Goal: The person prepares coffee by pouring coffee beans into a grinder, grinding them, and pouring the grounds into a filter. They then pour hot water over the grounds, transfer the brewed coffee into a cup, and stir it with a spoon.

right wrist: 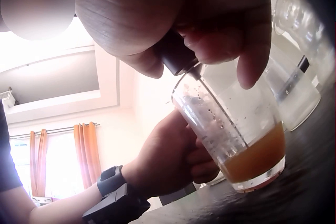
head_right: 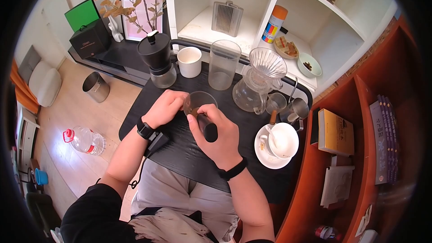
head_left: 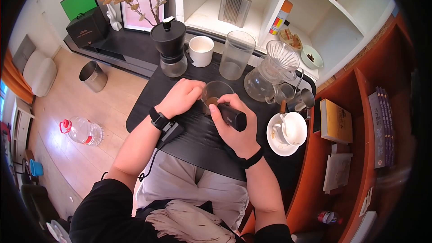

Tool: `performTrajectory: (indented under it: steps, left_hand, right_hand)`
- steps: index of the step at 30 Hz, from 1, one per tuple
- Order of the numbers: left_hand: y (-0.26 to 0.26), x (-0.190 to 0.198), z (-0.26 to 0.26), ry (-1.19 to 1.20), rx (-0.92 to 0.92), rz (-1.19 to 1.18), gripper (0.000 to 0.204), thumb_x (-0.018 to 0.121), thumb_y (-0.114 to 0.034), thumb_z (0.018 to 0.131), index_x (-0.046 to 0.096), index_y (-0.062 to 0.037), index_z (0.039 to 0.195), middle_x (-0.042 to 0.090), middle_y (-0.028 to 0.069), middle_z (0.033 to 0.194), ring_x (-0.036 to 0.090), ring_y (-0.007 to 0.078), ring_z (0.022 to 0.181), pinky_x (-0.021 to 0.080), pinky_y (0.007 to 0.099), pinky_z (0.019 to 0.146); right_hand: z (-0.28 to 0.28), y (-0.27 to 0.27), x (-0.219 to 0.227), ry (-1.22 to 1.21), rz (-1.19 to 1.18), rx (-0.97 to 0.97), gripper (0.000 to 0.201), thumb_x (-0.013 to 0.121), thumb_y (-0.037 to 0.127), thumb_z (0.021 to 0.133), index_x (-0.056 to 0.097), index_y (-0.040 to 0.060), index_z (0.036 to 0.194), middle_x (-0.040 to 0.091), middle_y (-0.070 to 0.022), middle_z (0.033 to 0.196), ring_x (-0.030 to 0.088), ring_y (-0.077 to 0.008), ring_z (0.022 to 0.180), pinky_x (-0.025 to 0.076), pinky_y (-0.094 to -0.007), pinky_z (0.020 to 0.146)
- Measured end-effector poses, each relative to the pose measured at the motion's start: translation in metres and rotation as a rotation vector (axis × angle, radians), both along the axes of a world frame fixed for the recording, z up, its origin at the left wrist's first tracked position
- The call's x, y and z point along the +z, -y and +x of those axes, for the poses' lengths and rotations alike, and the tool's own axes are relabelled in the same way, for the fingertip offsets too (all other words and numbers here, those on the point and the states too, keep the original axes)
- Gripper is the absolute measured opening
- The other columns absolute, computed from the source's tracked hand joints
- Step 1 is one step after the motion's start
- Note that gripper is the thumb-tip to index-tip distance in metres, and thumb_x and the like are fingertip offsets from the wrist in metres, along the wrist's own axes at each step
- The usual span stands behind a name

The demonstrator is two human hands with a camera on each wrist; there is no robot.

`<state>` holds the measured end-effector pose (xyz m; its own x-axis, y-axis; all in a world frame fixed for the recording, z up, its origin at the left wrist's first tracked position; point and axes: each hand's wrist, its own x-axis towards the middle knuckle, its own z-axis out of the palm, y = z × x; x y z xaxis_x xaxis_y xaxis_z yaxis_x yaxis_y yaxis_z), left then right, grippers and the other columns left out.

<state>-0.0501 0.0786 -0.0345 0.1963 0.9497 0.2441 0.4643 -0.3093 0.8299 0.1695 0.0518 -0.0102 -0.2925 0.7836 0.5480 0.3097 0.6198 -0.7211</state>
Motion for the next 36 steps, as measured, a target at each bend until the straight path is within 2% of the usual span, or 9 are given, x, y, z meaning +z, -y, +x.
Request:
performTrajectory:
  steps: [11,17,19,23,30,32,36]
  left_hand:
    - [0.0,0.001,0.001,0.015,-0.015,0.001,0.031,0.046,-0.02,0.096,0.06,0.0023,0.079,0.065,0.0198,0.074,0.063,0.0388,0.07,0.049,0.0444,0.069]
    - [0.001,0.003,0.001,-0.004,-0.006,0.011,0.032,0.046,-0.02,0.096,0.06,0.0021,0.078,0.064,0.0197,0.072,0.063,0.0388,0.068,0.049,0.0448,0.069]
    - [0.001,0.003,0.002,-0.013,-0.003,0.01,0.032,0.046,-0.02,0.096,0.06,0.0021,0.078,0.064,0.0196,0.072,0.063,0.0385,0.068,0.05,0.0446,0.068]
    - [0.002,0.003,0.001,-0.021,-0.009,0.011,0.031,0.047,-0.019,0.096,0.061,0.002,0.078,0.064,0.0193,0.072,0.064,0.0374,0.068,0.05,0.0441,0.068]
    - [0.002,0.003,0.002,-0.007,-0.017,0.029,0.03,0.047,-0.018,0.096,0.06,0.0022,0.078,0.063,0.019,0.07,0.063,0.0368,0.067,0.05,0.0436,0.068]
    - [0.002,0.001,0.003,0.014,-0.027,0.044,0.03,0.043,-0.016,0.097,0.053,0.0024,0.075,0.052,0.0117,0.065,0.05,0.0243,0.06,0.043,0.0391,0.063]
    - [0.002,0.003,0.003,0.005,-0.028,0.055,0.03,0.043,-0.016,0.097,0.053,0.0024,0.075,0.052,0.0116,0.065,0.049,0.0243,0.06,0.043,0.0391,0.062]
  right_hand:
    - [0.001,0.001,0.001,0.003,-0.001,0.016,0.021,0.082,0.021,0.093,0.066,0.0087,0.097,0.072,-0.0073,0.082,0.073,-0.0223,0.069,0.054,-0.0301,0.064]
    - [-0.001,0.0,-0.004,-0.033,0.028,-0.087,0.024,0.084,0.022,0.092,0.066,0.0078,0.1,0.072,-0.0071,0.082,0.073,-0.0209,0.068,0.055,-0.0298,0.062]
    - [0.0,-0.003,-0.008,-0.118,0.033,-0.148,0.027,0.085,0.024,0.092,0.067,0.007,0.103,0.072,-0.0063,0.083,0.073,-0.0183,0.068,0.055,-0.0298,0.062]
    - [0.002,-0.005,-0.007,-0.181,0.046,-0.149,0.026,0.083,0.025,0.094,0.068,0.0055,0.103,0.071,-0.0038,0.082,0.066,-0.011,0.062,0.051,-0.0259,0.059]
    - [0.004,-0.01,-0.01,-0.235,0.079,-0.169,0.021,0.078,0.025,0.098,0.069,0.0062,0.103,0.067,-0.0014,0.073,0.058,-0.0083,0.055,0.047,-0.0247,0.055]
    - [0.005,-0.01,-0.009,-0.226,0.046,-0.14,0.022,0.079,0.026,0.098,0.07,0.0059,0.101,0.066,-0.0009,0.071,0.057,-0.0083,0.055,0.046,-0.0244,0.055]
    - [0.005,-0.011,-0.009,-0.196,0.024,-0.183,0.021,0.079,0.025,0.098,0.071,0.0053,0.098,0.065,-0.0008,0.07,0.057,-0.008,0.055,0.046,-0.0243,0.054]
